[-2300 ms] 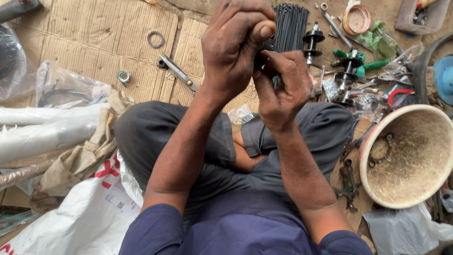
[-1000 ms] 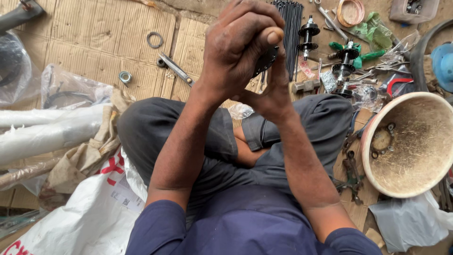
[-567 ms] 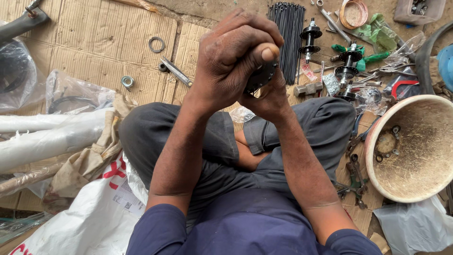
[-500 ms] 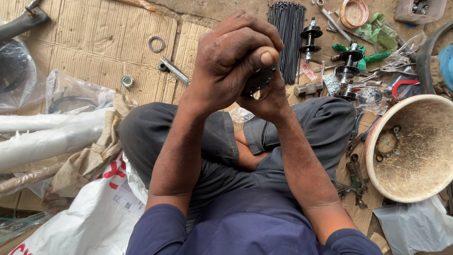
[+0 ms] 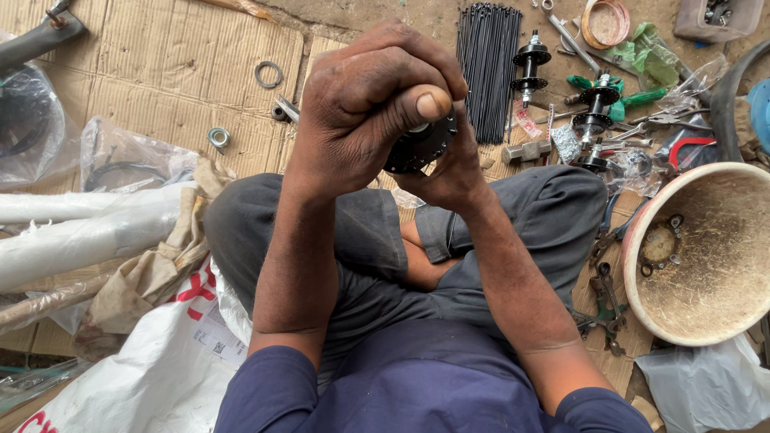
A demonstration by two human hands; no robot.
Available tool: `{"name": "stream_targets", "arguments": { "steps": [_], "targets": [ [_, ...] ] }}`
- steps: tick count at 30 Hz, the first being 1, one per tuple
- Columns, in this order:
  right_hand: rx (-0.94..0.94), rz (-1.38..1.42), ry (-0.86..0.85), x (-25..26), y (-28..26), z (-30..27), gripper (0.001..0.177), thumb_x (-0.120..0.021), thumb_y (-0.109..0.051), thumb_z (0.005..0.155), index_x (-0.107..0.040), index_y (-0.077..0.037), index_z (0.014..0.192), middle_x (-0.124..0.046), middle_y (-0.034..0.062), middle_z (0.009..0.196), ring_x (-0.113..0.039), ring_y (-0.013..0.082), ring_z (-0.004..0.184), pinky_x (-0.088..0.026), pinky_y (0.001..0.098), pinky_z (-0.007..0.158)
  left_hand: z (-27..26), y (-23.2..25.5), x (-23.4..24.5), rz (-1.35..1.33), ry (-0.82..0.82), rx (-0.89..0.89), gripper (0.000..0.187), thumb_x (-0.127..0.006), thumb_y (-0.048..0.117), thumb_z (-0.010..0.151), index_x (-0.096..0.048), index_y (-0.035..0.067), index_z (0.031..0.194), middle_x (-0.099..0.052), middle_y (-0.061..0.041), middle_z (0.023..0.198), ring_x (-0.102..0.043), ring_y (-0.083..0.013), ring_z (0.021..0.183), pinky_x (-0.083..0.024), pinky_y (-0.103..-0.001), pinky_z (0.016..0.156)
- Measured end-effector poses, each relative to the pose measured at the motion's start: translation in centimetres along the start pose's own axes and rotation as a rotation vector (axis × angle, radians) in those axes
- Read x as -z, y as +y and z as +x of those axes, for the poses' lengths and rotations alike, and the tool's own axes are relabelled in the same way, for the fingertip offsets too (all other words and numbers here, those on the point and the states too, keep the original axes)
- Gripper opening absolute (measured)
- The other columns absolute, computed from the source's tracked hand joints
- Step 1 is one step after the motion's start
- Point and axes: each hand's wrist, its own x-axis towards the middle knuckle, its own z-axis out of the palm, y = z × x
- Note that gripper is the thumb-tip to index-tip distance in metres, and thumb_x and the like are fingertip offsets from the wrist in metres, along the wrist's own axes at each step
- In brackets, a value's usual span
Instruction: The person sits on the floor and inserts bicycle spokes into the hub flange of a wheel hub. They handle the spokes one by one, threading them through the holes in the hub and arranging them in a radial pattern. The person occasionally adjusts the position of the hub and the bundle of spokes.
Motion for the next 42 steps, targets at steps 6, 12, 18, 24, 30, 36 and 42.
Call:
{"name": "stream_targets", "arguments": {
  "steps": [6, 12, 18, 24, 30, 36, 42],
  "targets": [
    [-0.004, -0.019, -0.022, -0.5, -0.3, 0.2, 0.084, -0.091, -0.008, 0.084, -0.035, -0.011, 0.146, -0.061, 0.0087, 0.125, -0.069, 0.0189, 0.107, -0.063, 0.0320, 0.088, -0.1, 0.9, 0.5, -0.009, -0.018, -0.007, 0.026, -0.066, 0.029, 0.113, -0.070, 0.005, 0.104, -0.073, -0.007, 0.109, -0.074, -0.0146, 0.096, -0.063, -0.029, 0.083],
    [-0.033, -0.053, 0.021, -1.4, -1.0, 0.4, 0.083, -0.091, -0.007, 0.080, -0.038, -0.010, 0.143, -0.062, 0.0083, 0.122, -0.070, 0.0202, 0.104, -0.062, 0.0336, 0.087, -0.2, 1.7, 1.0, 0.009, -0.015, 0.024, 0.027, -0.067, 0.030, 0.112, -0.070, 0.005, 0.103, -0.073, -0.007, 0.108, -0.073, -0.0148, 0.094, -0.062, -0.028, 0.081],
    [-0.073, 0.058, -0.004, -2.1, -0.2, 0.3, 0.061, -0.088, -0.007, 0.082, -0.052, -0.007, 0.131, -0.067, 0.0082, 0.114, -0.071, 0.0202, 0.104, -0.062, 0.0346, 0.090, -0.4, 1.2, 1.4, 0.063, -0.034, 0.029, 0.029, -0.067, 0.032, 0.114, -0.070, 0.005, 0.104, -0.073, -0.006, 0.105, -0.073, -0.0144, 0.095, -0.061, -0.027, 0.083],
    [-0.098, -0.016, -0.114, 2.7, -1.5, 1.1, 0.047, -0.082, -0.016, 0.093, -0.058, -0.001, 0.131, -0.074, 0.0078, 0.110, -0.076, 0.0181, 0.098, -0.064, 0.0328, 0.089, -1.2, -1.9, 1.2, -0.006, 0.008, 0.137, 0.040, -0.070, 0.047, 0.105, -0.072, 0.008, 0.113, -0.074, -0.006, 0.116, -0.073, -0.0176, 0.104, -0.061, -0.031, 0.090],
    [-0.189, -0.245, -0.198, 14.0, -7.1, 2.8, 0.038, -0.078, -0.012, 0.097, -0.065, 0.000, 0.130, -0.074, 0.0080, 0.111, -0.074, 0.0125, 0.097, -0.064, 0.0279, 0.090, -2.3, -7.9, -1.7, -0.173, -0.299, 0.400, 0.121, -0.093, 0.068, 0.068, -0.043, 0.006, 0.159, -0.060, -0.018, 0.154, -0.061, -0.0342, 0.143, -0.048, -0.050, 0.126],
    [-0.244, -0.428, -0.313, 20.5, -15.8, 3.7, 0.062, -0.087, -0.011, 0.081, -0.059, 0.005, 0.135, -0.071, 0.0154, 0.119, -0.071, 0.0195, 0.106, -0.059, 0.0315, 0.093, -3.0, -8.8, -12.1, -0.144, -0.224, 0.382, 0.110, -0.098, 0.056, 0.065, -0.053, 0.002, 0.150, -0.066, -0.019, 0.145, -0.061, -0.0340, 0.141, -0.044, -0.049, 0.126],
    [-0.170, -0.814, -0.400, 21.8, -20.8, 3.5, 0.075, -0.088, -0.007, 0.069, -0.059, 0.004, 0.137, -0.072, 0.0237, 0.112, -0.074, 0.0291, 0.096, -0.059, 0.0375, 0.082, -3.6, -5.6, -17.3, 0.165, 0.117, 0.184, 0.096, -0.097, 0.057, 0.071, -0.054, 0.006, 0.140, -0.061, -0.013, 0.133, -0.064, -0.0264, 0.123, -0.056, -0.039, 0.105]
  ]
}}
